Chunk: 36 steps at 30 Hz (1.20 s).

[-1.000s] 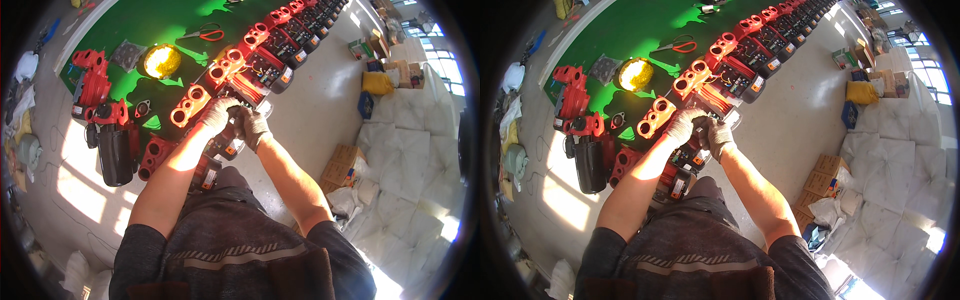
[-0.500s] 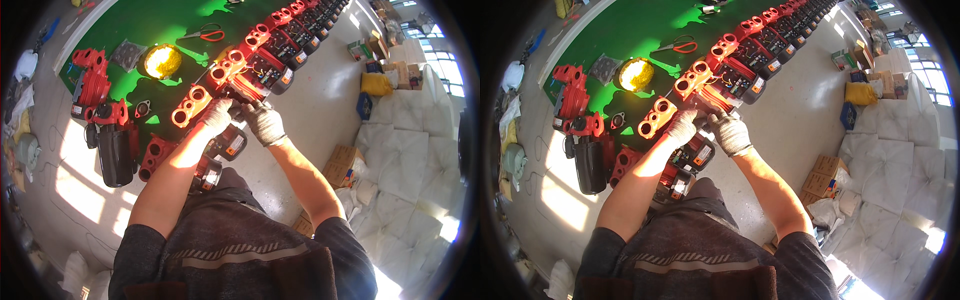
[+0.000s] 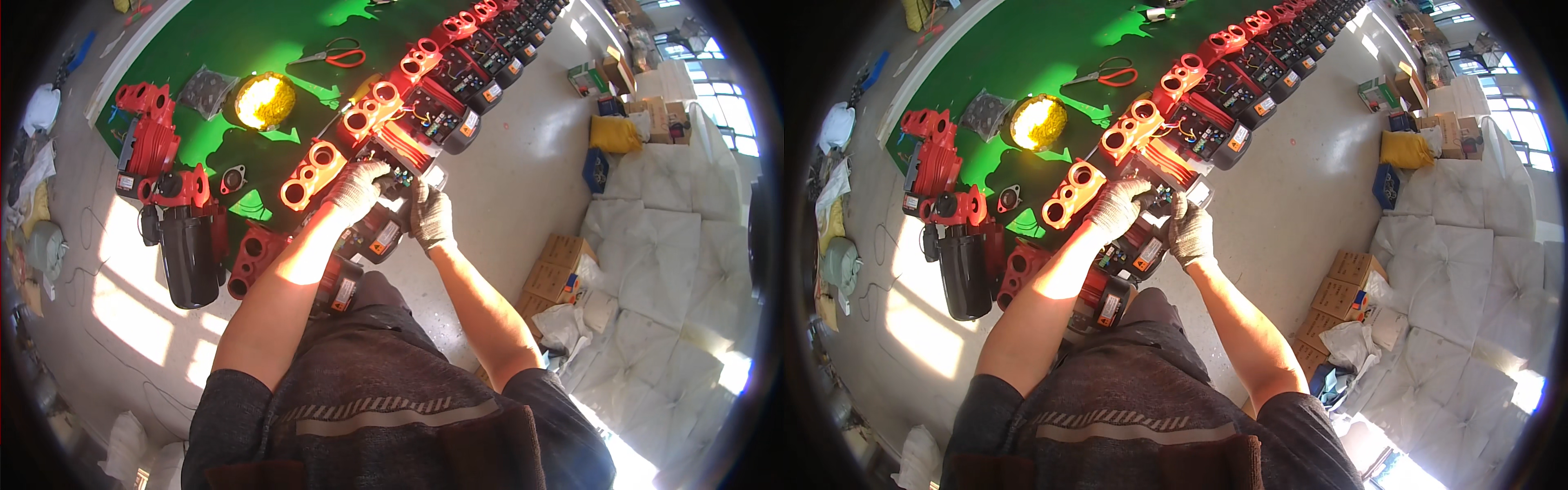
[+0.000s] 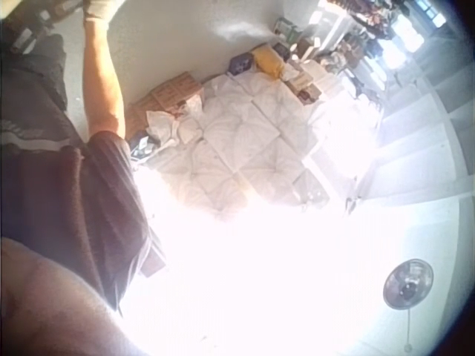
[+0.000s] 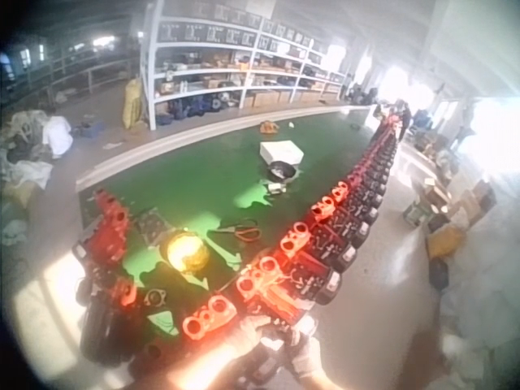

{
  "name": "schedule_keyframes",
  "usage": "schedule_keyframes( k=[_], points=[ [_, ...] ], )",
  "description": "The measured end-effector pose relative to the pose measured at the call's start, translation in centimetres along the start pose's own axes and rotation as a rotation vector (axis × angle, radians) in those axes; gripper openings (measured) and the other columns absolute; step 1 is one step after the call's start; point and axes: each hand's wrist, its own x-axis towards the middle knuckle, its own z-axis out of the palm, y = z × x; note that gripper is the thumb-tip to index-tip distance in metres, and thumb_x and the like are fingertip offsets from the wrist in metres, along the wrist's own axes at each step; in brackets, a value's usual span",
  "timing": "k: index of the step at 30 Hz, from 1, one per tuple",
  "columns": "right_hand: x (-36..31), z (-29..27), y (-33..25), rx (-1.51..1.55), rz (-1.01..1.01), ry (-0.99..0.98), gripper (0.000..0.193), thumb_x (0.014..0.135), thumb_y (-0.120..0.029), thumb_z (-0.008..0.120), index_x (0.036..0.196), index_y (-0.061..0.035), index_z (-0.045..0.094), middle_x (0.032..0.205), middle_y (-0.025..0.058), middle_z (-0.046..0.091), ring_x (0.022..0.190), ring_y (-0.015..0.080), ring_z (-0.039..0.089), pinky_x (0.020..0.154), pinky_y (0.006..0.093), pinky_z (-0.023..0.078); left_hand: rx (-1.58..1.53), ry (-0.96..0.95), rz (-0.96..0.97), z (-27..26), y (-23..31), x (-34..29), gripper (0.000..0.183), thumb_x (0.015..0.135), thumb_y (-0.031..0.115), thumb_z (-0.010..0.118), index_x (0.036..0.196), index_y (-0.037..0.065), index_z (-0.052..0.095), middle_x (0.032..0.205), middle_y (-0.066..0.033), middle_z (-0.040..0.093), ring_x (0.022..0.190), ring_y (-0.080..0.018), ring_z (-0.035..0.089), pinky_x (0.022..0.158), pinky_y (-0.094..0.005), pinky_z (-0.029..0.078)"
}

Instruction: The person uses a screwdriver to secure wiring inside electrical housing components on a series of pump motors and uses a small tool to strip or manipulate wire ends.

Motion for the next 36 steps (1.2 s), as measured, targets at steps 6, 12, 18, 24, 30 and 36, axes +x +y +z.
schedule_keyframes(
  k=[6,12,18,24,30,36],
  points=[
    [1.1,0.0,1.0,-0.682,-0.645,0.197,0.023,0.092,-0.022,0.064,0.112,-0.0108,0.063,0.101,0.012,0.068,0.087,0.0335,0.068,0.071,0.0418,0.056,0.011,-0.061,-0.022,0.1,0.2,0.1,0.017,0.091,-0.006,0.058,0.102,-0.001,0.069,0.095,-0.0082,0.071,0.089,-0.0167,0.067,0.079,-0.0308,0.055],
    [2.9,-0.6,0.8,-0.759,-0.609,0.189,0.015,0.094,-0.019,0.061,0.106,-0.0094,0.061,0.093,0.016,0.066,0.084,0.0383,0.065,0.072,0.0469,0.053,0.064,-0.01,-0.053,0.0,0.9,0.0,0.011,0.093,0.004,0.063,0.101,0.001,0.07,0.096,-0.0105,0.073,0.09,-0.0184,0.068,0.083,-0.0334,0.053],
    [4.0,-1.4,-0.3,-0.771,-0.439,0.123,0.02,0.097,-0.025,0.059,0.105,-0.0071,0.063,0.079,0.0206,0.067,0.076,0.0436,0.066,0.067,0.0488,0.052,0.055,-0.014,-0.056,0.2,0.7,0.1,0.015,0.092,-0.006,0.058,0.102,0.0,0.067,0.104,-0.0098,0.069,0.098,-0.0193,0.067,0.085,-0.0327,0.055],
    [8.9,-2.3,-15.6,-0.693,-0.971,0.073,0.019,0.093,-0.02,0.064,0.107,-0.0066,0.065,0.098,0.0178,0.067,0.085,0.035,0.068,0.069,0.0432,0.055,0.318,0.048,0.047,0.0,-0.9,-0.6,0.015,0.088,0.004,0.069,0.103,0.005,0.07,0.096,-0.0134,0.072,0.087,-0.0278,0.07,0.078,-0.0385,0.055],
    [27.2,7.7,-18.9,-1.876,-0.876,-0.679,0.042,0.085,-0.025,0.07,0.126,-0.0149,0.064,0.118,0.0113,0.068,0.107,0.0331,0.066,0.09,0.0447,0.053,0.31,-0.011,0.109,0.1,-0.1,-0.9,0.017,0.092,0.007,0.064,0.108,0.005,0.068,0.103,-0.0139,0.068,0.095,-0.0319,0.066,0.082,-0.0408,0.053],
    [45.1,3.8,-8.3,-1.945,-1.014,-0.64,0.05,0.081,-0.029,0.074,0.128,-0.0156,0.063,0.124,0.0066,0.067,0.118,0.028,0.062,0.101,0.0412,0.05,0.418,-0.096,0.273,2.7,0.9,2.2,0.02,0.09,0.012,0.063,0.109,0.005,0.068,0.106,-0.0152,0.067,0.1,-0.0347,0.064,0.089,-0.0451,0.051]
  ],
)
